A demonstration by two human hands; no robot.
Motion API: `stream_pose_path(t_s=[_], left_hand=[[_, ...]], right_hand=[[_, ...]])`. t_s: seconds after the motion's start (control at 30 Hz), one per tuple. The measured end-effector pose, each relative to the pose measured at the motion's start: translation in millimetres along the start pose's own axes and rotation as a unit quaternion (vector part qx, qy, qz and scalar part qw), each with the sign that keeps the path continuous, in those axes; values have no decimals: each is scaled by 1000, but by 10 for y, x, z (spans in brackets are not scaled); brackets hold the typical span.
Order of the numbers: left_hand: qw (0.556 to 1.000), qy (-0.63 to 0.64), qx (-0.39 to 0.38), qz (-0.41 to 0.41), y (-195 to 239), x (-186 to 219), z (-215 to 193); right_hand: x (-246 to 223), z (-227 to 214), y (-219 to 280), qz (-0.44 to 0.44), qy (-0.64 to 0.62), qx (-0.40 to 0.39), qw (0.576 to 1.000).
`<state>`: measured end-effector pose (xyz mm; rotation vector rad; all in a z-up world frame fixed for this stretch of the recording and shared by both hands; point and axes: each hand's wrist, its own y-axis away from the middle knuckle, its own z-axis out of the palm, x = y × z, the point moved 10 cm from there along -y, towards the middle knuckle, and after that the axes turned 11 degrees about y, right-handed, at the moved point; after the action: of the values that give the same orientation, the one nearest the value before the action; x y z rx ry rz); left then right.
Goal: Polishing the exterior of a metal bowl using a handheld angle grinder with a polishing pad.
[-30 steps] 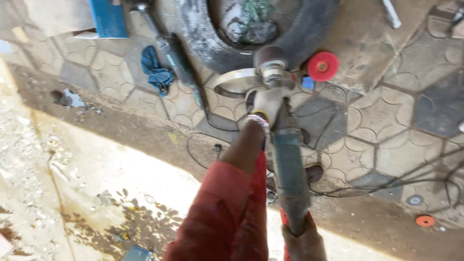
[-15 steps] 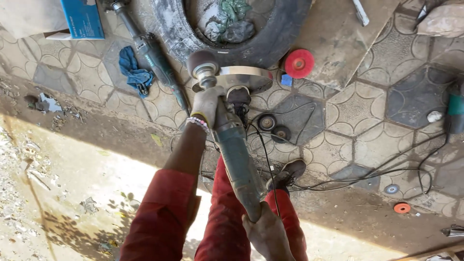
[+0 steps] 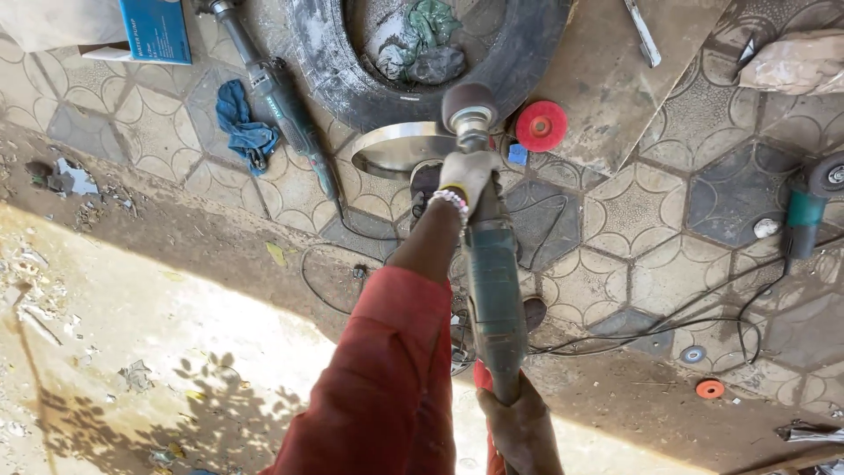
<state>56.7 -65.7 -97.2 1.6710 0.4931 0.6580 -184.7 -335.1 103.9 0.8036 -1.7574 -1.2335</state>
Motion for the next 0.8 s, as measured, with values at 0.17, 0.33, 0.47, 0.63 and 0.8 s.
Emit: stream_pose_path(t_s=[0.17,0.33,0.47,0.63,0.8], left_hand=[[1000,22,-12,5,-63,-69,128],[1000,11,4,21,196,271,-496],[997,-21,79,-6,150,447,-1070],[993,76,81,47,-203,477,-1447],[986,118,89,76,-153,450,-1375]], right_hand=[[57,-20,28,19,-60,-11,998],[-138,257,-18,-43,22,-5,999],[-438,383,22,-85,31,-30,995],[-755,333,187,-107,10,-75,991],[-630,304,154,-101,25,-86,991]])
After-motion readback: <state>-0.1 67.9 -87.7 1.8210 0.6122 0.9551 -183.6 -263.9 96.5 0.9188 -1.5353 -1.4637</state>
